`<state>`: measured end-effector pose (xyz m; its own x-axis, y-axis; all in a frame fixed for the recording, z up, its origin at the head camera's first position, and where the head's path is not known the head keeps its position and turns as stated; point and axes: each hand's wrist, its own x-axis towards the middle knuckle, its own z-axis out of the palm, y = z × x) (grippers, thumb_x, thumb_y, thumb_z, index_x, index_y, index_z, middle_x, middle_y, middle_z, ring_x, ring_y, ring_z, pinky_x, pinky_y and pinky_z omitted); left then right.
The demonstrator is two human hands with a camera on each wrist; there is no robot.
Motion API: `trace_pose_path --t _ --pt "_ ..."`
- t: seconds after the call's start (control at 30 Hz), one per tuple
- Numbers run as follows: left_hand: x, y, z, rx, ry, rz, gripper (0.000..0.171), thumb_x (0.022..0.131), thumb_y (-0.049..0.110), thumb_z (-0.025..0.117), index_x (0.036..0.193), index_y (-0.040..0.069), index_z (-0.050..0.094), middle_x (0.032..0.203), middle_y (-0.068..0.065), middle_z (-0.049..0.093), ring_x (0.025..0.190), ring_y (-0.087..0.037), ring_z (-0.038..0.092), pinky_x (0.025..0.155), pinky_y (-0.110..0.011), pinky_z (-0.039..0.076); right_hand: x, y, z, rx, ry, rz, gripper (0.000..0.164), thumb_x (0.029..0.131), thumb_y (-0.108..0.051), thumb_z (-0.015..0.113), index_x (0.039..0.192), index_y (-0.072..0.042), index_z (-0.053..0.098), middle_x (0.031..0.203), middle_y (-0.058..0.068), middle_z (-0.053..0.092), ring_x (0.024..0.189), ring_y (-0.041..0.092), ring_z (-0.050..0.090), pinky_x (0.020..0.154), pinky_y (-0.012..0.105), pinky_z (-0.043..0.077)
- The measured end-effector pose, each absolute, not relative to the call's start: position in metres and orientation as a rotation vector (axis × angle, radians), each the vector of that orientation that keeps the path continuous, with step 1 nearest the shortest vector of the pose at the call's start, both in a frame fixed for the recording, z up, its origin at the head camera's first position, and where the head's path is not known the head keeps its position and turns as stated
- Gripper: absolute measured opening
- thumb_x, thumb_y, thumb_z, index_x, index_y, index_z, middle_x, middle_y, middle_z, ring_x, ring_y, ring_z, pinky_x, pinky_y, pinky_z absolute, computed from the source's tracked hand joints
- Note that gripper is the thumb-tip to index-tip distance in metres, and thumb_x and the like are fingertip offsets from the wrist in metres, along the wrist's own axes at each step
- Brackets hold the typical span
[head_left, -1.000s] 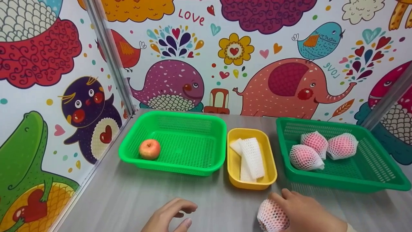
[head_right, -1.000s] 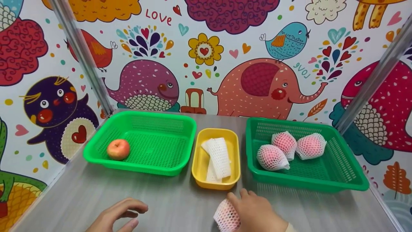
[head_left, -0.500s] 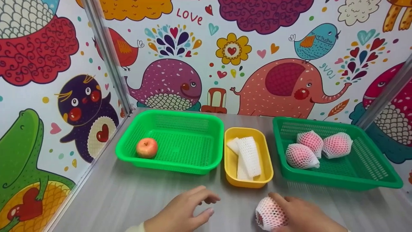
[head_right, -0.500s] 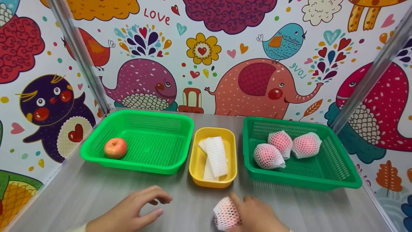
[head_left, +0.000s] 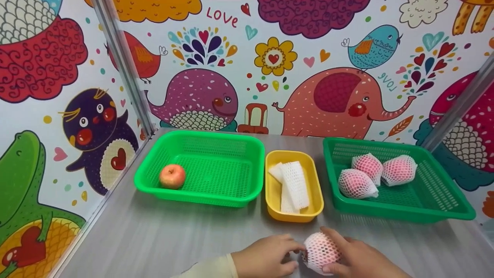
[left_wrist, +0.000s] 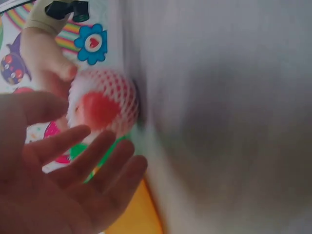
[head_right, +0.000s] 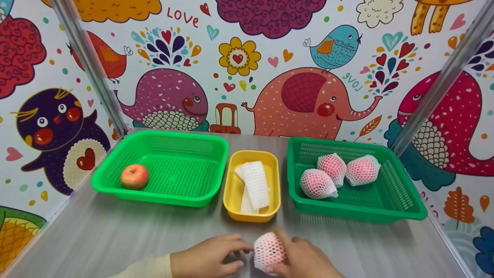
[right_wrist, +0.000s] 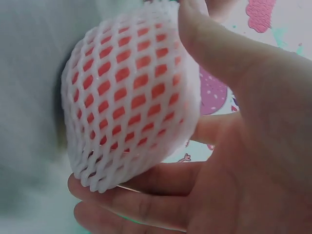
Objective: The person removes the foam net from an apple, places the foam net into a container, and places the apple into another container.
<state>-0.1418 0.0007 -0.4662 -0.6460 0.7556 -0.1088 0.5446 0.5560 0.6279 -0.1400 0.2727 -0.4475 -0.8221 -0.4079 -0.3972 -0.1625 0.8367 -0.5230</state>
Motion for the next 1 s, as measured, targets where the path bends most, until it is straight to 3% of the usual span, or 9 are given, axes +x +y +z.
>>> trace_pose_path --t 0.1,0.17,0.3,0.43,0.6,0.77,1.0 --pt "-0.143 0.009 -0.469 0.973 2.421 0.851 0.035 0.097 0.025 0.067 0.132 0.023 0.063 0.100 0.017 0.056 0.082 0.004 0.053 0.073 -0.017 0.048 -0.138 0.275 -0.447 -0.410 2.474 -0.729 0.087 0.084 -0.053 0.075 0.151 -0.011 0.038 0.116 0.012 0.065 0.095 0.027 0.062 0.081 0.063 0.052" --pt "-0.143 0.014 -0.470 0.932 2.432 0.913 0.029 0.097 0.021 0.068 0.125 0.021 0.065 0.096 0.017 0.055 0.082 0.004 0.053 0.074 -0.017 0.048 -0.136 0.280 -0.448 -0.460 2.458 -0.766 0.086 0.086 -0.050 0.075 0.151 -0.008 0.036 0.113 0.011 0.064 0.090 0.024 0.061 0.078 0.053 0.055" --pt "-0.144 0.022 -0.471 0.881 2.439 1.134 0.020 0.097 0.012 0.066 0.116 0.017 0.067 0.088 0.016 0.056 0.079 0.005 0.054 0.072 -0.016 0.049 -0.133 0.289 -0.451 -0.605 2.429 -0.823 0.089 0.088 -0.041 0.076 0.152 0.001 0.030 0.123 0.017 0.061 0.099 0.029 0.062 0.081 0.049 0.054" --pt "-0.143 0.027 -0.474 0.740 2.279 1.391 0.027 0.096 0.004 0.065 0.120 0.017 0.064 0.083 0.011 0.060 0.066 0.000 0.061 0.062 -0.019 0.053 -0.134 0.292 -0.454 -0.578 2.394 -0.874 0.094 0.085 -0.039 0.080 0.153 0.001 0.029 0.134 0.023 0.056 0.113 0.038 0.060 0.088 0.059 0.050" --pt "-0.144 0.031 -0.478 0.574 2.122 1.454 0.046 0.090 -0.003 0.070 0.128 0.020 0.061 0.098 0.007 0.055 0.067 -0.008 0.065 0.058 -0.022 0.055 -0.135 0.294 -0.460 -0.530 2.360 -0.928 0.095 0.084 -0.039 0.080 0.154 0.000 0.029 0.134 0.022 0.056 0.114 0.036 0.059 0.088 0.058 0.050" --pt "-0.146 0.035 -0.483 0.658 2.239 1.324 0.062 0.083 0.001 0.079 0.137 0.019 0.055 0.108 0.007 0.049 0.076 -0.002 0.059 0.066 -0.017 0.053 -0.135 0.294 -0.464 -0.547 2.356 -0.970 0.092 0.085 -0.034 0.080 0.154 -0.002 0.029 0.137 0.021 0.055 0.117 0.037 0.057 0.090 0.061 0.048" --pt "-0.148 0.042 -0.487 0.734 2.387 1.098 0.077 0.076 0.018 0.089 0.140 0.019 0.048 0.116 0.010 0.051 0.100 0.001 0.048 0.092 -0.023 0.046 -0.134 0.293 -0.469 -0.602 2.367 -1.000 0.090 0.087 -0.032 0.079 0.157 -0.006 0.028 0.143 0.019 0.051 0.123 0.038 0.053 0.095 0.058 0.045"
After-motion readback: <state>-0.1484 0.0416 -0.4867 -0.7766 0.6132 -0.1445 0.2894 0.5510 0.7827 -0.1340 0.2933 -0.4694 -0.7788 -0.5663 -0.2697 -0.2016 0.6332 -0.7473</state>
